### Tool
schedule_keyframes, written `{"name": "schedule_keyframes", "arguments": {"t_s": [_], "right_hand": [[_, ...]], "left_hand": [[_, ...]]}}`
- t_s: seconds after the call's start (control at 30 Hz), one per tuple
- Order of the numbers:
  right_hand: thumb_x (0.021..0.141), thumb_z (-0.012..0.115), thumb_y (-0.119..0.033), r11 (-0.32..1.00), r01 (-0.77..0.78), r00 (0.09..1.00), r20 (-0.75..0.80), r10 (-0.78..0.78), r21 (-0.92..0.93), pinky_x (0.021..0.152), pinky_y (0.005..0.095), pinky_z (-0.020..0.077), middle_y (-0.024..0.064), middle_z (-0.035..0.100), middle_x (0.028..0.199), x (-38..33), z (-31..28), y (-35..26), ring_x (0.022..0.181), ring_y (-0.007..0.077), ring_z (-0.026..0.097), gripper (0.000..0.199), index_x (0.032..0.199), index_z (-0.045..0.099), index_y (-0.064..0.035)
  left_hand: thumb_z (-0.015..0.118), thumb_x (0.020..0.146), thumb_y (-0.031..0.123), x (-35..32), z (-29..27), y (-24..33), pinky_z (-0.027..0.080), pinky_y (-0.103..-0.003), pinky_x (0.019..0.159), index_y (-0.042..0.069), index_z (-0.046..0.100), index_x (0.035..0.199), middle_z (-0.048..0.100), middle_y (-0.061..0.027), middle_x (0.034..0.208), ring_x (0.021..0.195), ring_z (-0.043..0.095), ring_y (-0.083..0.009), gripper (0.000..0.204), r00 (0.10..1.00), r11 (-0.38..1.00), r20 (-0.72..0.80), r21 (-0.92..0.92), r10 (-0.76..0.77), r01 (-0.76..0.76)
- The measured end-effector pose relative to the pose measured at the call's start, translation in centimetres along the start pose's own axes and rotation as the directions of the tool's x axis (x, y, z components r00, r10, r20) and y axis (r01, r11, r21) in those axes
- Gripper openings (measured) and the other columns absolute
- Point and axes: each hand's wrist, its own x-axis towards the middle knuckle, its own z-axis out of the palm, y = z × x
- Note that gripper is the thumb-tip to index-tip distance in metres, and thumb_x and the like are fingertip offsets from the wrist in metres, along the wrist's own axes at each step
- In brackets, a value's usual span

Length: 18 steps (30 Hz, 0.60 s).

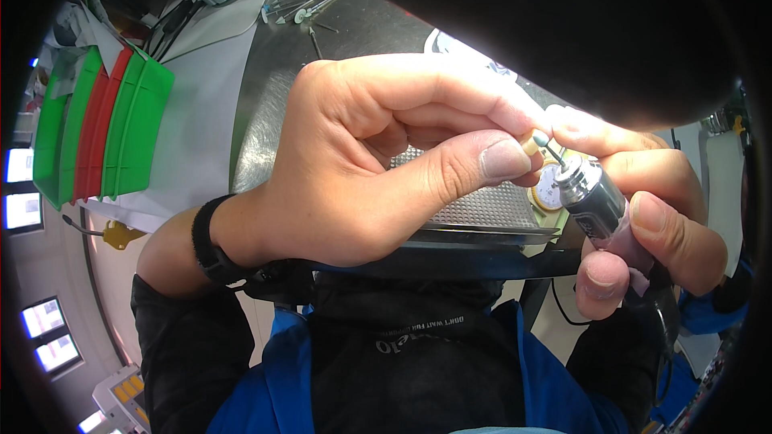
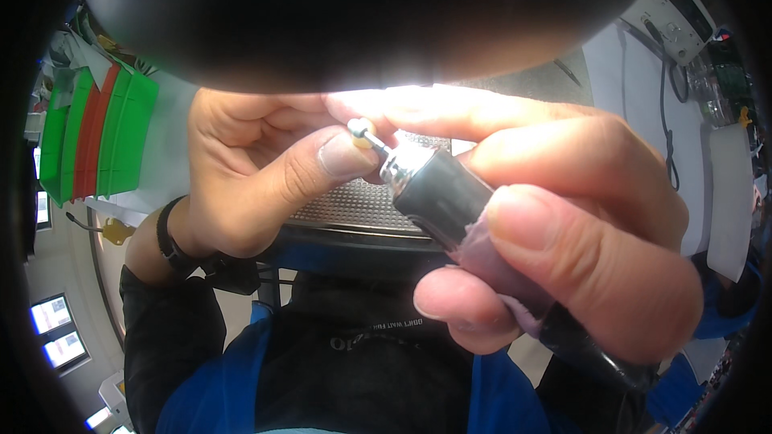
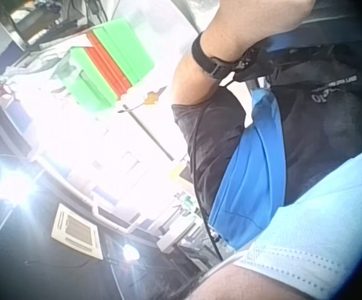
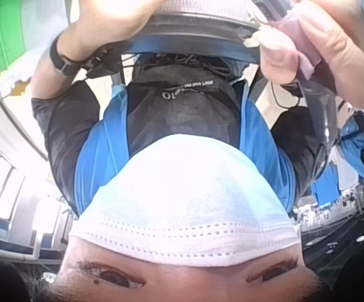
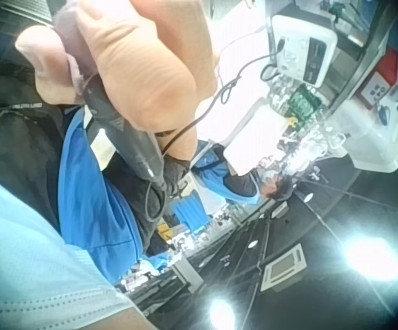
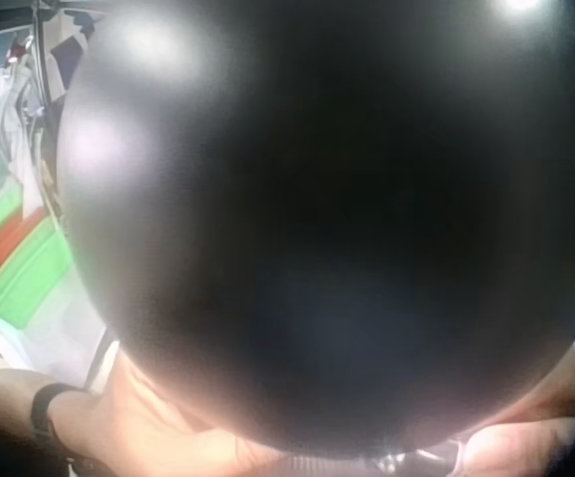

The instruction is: Polishing a small, white cylindrical component using a handheld rotary tool.

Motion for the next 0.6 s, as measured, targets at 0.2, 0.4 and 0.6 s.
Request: {"name": "schedule_keyframes", "arguments": {"t_s": [0.2,0.4,0.6], "right_hand": [[0.093,0.056,-0.037,0.999,-0.04,0.999,0.024,0.04,-0.011,0.078,0.0475,0.0575,0.021,0.055,0.091,0.0,-0.2,-0.2,0.088,0.0406,0.066,0.046,0.121,0.039,-0.0042],[0.094,0.055,-0.036,0.997,-0.077,0.997,0.027,0.077,-0.022,0.078,0.0478,0.0572,0.0209,0.055,0.091,-0.1,0.0,-0.6,0.089,0.0411,0.066,0.045,0.121,0.039,-0.0046],[0.094,0.055,-0.036,0.996,-0.058,0.994,-0.096,0.051,-0.072,0.075,0.0468,0.0582,0.0202,0.055,0.091,-0.2,1.2,-0.4,0.086,0.0394,0.066,0.042,0.117,0.04,-0.0044]], "left_hand": [[0.061,0.088,-0.002,-0.2,0.0,-0.1,0.055,-0.033,0.083,-0.005,0.059,0.109,0.068,-0.0191,0.101,0.093,0.067,-0.021,0.021,1.0,1.0,-0.01,-0.01,-0.018,0.018],[0.062,0.088,0.0,-0.1,0.2,-0.2,0.055,-0.033,0.082,-0.004,0.06,0.109,0.068,-0.0183,0.101,0.091,0.067,-0.0206,0.021,0.999,0.998,-0.026,-0.051,-0.04,0.039],[0.063,0.088,0.003,0.0,0.2,0.1,0.056,-0.031,0.077,-0.003,0.06,0.109,0.069,-0.0171,0.098,0.085,0.068,-0.0195,0.022,0.995,0.994,-0.045,-0.064,-0.089,0.086]]}}
